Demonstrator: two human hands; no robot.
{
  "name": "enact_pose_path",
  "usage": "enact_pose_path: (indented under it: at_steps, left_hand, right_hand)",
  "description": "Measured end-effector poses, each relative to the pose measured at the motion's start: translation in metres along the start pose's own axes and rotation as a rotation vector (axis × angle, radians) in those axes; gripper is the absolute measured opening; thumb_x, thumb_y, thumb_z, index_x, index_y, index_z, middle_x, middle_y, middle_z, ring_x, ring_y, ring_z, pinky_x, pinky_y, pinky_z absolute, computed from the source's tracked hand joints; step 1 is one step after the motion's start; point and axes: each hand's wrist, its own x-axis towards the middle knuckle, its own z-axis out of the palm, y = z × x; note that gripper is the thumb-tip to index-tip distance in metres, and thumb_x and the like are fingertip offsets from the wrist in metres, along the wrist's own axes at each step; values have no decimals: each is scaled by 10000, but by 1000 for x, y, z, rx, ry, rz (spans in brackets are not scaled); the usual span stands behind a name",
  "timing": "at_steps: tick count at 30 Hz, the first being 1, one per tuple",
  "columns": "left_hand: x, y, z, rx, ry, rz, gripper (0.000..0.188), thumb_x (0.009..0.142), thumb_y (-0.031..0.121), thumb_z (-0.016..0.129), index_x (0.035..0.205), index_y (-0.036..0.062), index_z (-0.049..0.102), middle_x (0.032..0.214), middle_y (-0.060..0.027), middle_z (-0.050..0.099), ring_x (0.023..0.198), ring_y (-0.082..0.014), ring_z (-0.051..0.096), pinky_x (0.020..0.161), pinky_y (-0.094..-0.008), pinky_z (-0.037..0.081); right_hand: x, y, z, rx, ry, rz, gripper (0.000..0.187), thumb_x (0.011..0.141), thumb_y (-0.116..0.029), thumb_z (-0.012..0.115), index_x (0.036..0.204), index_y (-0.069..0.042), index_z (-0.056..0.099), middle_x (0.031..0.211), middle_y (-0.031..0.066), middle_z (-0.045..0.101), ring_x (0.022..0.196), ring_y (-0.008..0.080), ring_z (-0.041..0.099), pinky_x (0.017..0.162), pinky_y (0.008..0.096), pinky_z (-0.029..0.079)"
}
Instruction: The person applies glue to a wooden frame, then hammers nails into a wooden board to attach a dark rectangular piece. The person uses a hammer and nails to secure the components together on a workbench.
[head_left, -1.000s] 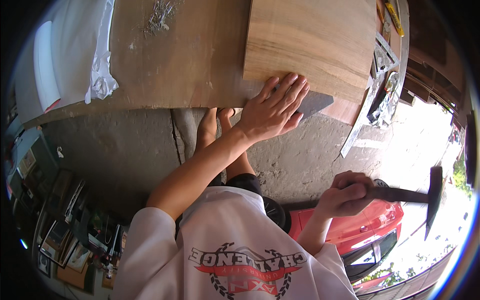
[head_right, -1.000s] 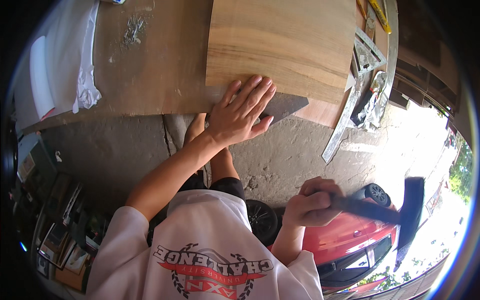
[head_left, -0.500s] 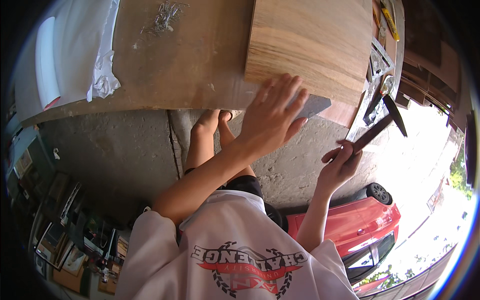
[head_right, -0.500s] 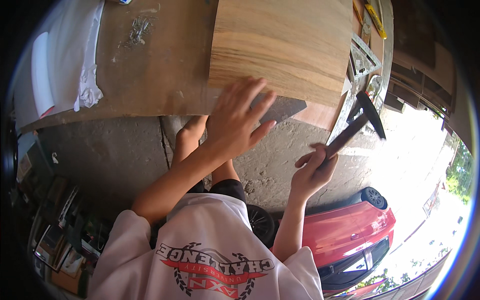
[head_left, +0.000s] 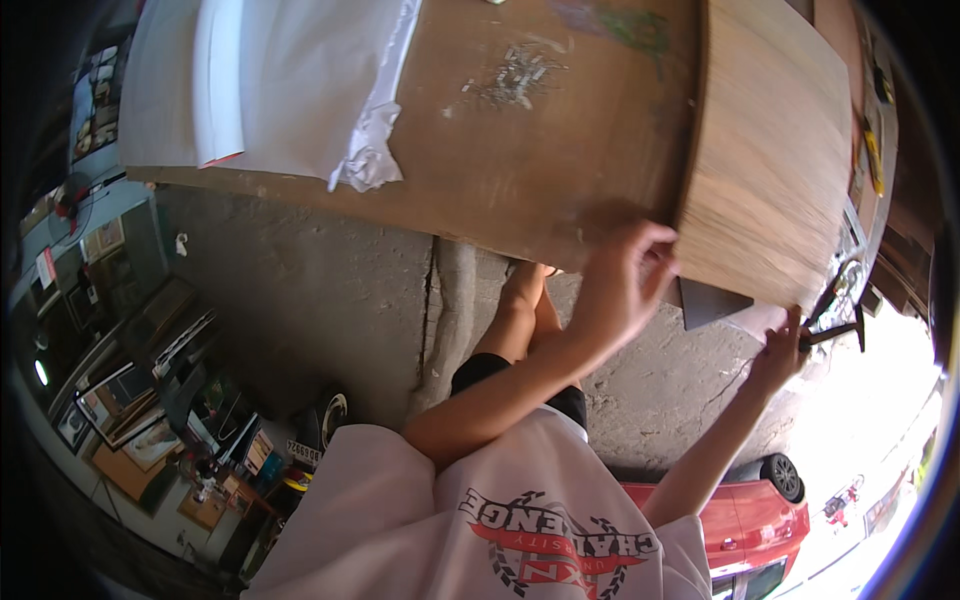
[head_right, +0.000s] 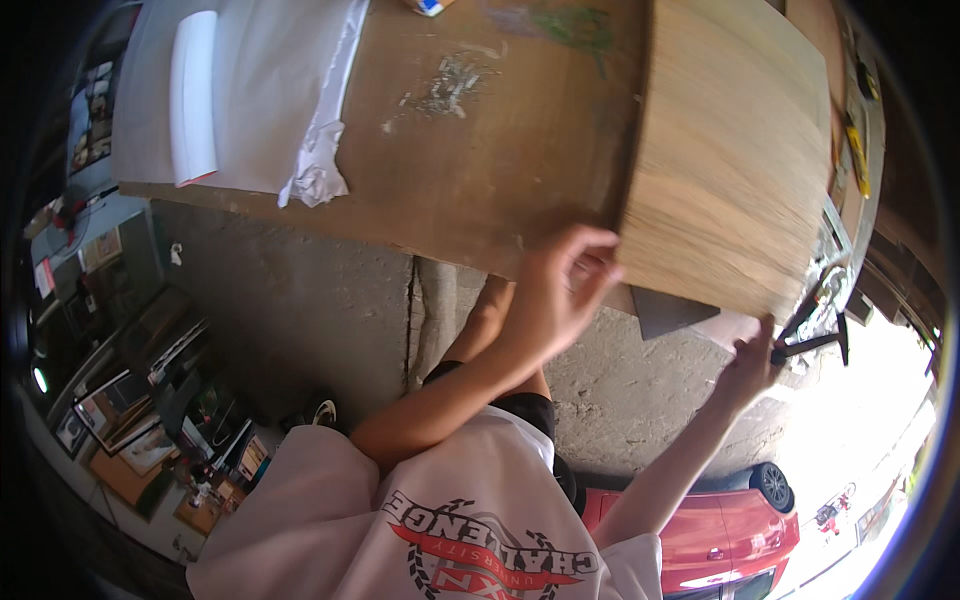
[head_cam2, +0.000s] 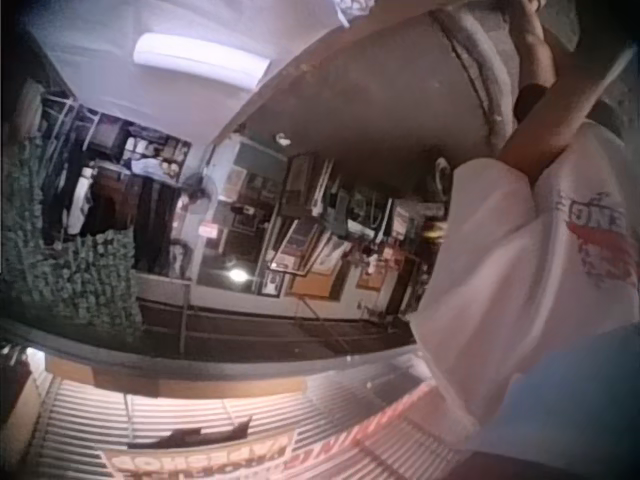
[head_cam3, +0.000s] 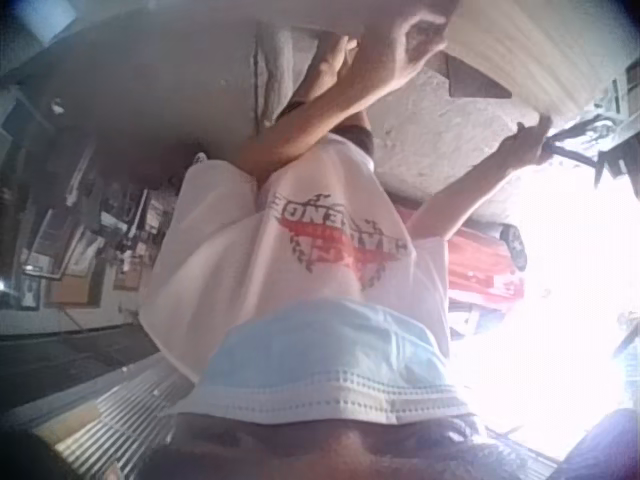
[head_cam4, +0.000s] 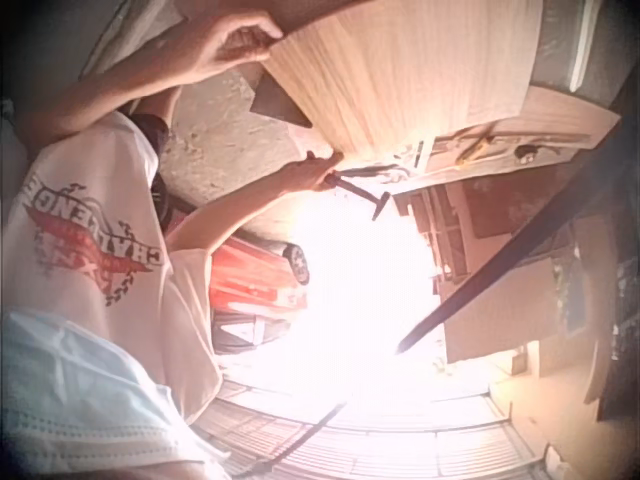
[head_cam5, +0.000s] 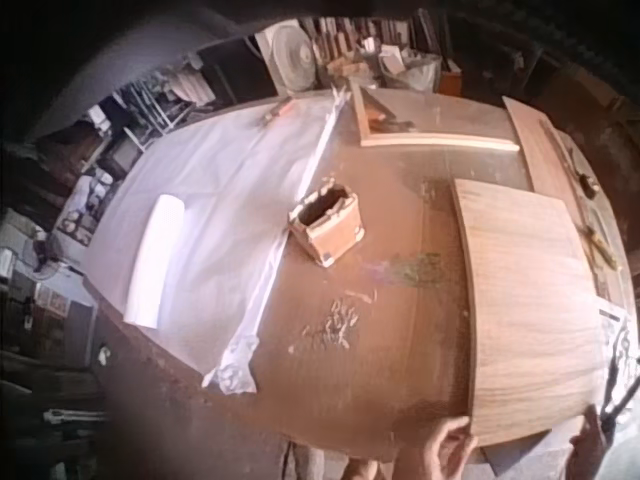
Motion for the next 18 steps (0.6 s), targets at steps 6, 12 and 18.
enact_pose_path:
  at_steps: [6, 12, 18]
  left_hand:
    - [14, -9, -21, 342, 131, 228, 254, 886, 140, 773, 1106, 42, 696, 978, -108, 727, 860, -228, 719, 741, -373, 562]
    - [61, -20, -158, 544, 511, 319, 125, 899, 89, 762, 1020, 57, 753, 915, -43, 724, 784, -126, 629, 739, -277, 508]
    - [77, -4, -193, 741, 434, 309, 161, 874, 60, 763, 1033, 87, 757, 865, -22, 673, 709, -121, 597, 644, -273, 489]
  right_hand:
    - [-1, -16, 9, -140, 118, -74, 291, 881, -142, 819, 910, -142, 530, 598, -61, 487, 482, 13, 434, 506, 218, 482]
    - [-86, -34, 32, -352, 125, -152, 292, 1056, -309, 582, 1039, -17, 578, 753, 7, 518, 506, 27, 416, 389, 211, 343]
    - [-194, -20, 74, -674, -411, -642, 148, 1044, -145, 565, 1067, 1, 580, 793, 67, 582, 649, 139, 584, 571, 287, 484]
